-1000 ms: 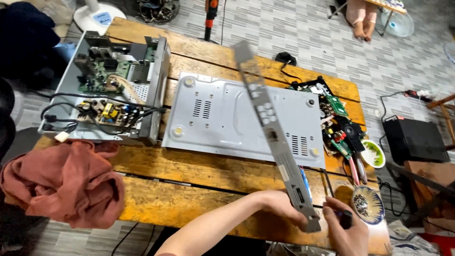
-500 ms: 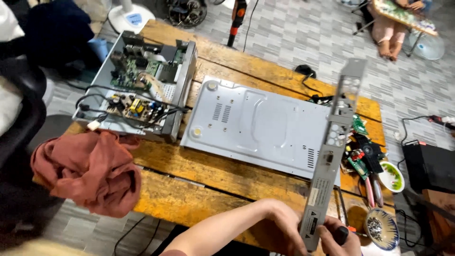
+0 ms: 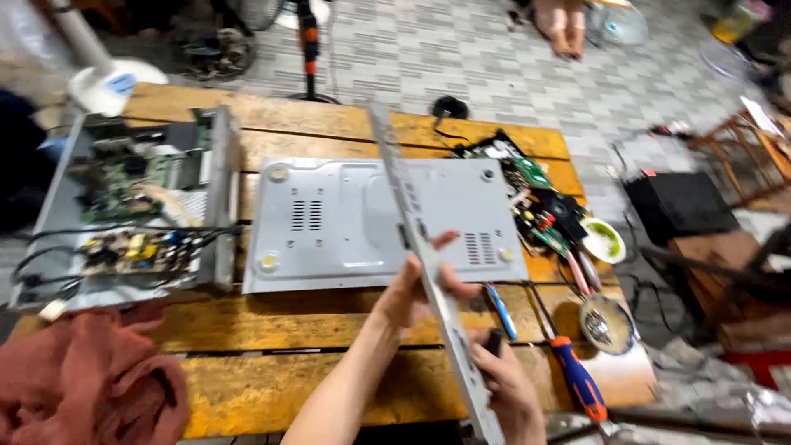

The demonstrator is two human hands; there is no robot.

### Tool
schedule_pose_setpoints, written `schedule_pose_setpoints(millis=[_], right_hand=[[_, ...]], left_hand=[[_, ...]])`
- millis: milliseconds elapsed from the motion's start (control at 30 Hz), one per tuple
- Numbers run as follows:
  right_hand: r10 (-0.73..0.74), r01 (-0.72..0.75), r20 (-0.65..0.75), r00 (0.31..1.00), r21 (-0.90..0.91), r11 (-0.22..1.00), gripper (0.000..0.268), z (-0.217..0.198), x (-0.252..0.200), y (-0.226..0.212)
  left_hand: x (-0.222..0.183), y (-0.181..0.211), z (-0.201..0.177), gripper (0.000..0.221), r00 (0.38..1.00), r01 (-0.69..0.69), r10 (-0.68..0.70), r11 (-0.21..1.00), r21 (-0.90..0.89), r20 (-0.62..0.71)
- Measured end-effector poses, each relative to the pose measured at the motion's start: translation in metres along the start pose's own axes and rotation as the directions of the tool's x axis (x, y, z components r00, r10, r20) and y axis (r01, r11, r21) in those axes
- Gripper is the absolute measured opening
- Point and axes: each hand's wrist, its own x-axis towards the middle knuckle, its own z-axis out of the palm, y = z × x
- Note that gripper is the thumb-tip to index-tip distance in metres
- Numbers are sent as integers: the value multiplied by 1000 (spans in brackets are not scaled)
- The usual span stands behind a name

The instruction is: Disassembling an electronic device by removing screws and detaching the front panel and internal frame

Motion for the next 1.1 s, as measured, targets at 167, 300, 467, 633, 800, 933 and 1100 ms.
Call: schedule_pose_setpoints(millis=[167, 300, 467, 633, 800, 933, 1100], right_hand=[[-368, 368, 2, 930, -53, 928, 49, 29, -35, -32], [-869, 844, -260, 422, -237, 481, 19, 15, -62, -40], [-957, 663, -280, 69, -705, 254, 37, 21, -71, -49], [-733, 763, -630, 256, -334, 553, 20, -4, -45, -21], [-710, 624, -574, 408, -392, 676, 14, -11, -28, 18], [-663, 593, -583, 471, -348, 727, 11, -5, -18, 33], [-771, 553, -472, 427, -538, 636, 8, -6, -3, 43]], left_hand=[[9, 25, 3, 71, 961, -74, 82, 996, 40, -263], [13, 46, 10, 55, 866, -63, 207, 948, 312, -456], [13, 53, 8, 22, 742, 207, 159, 870, 448, -652], [14, 59, 22, 37, 767, 254, 74, 877, 409, -637], [14, 54, 11, 42, 861, 191, 56, 886, 422, -506], [13, 45, -28, 74, 846, 302, -105, 903, 307, -523], [17, 41, -26, 66, 837, 299, -101, 908, 295, -537]])
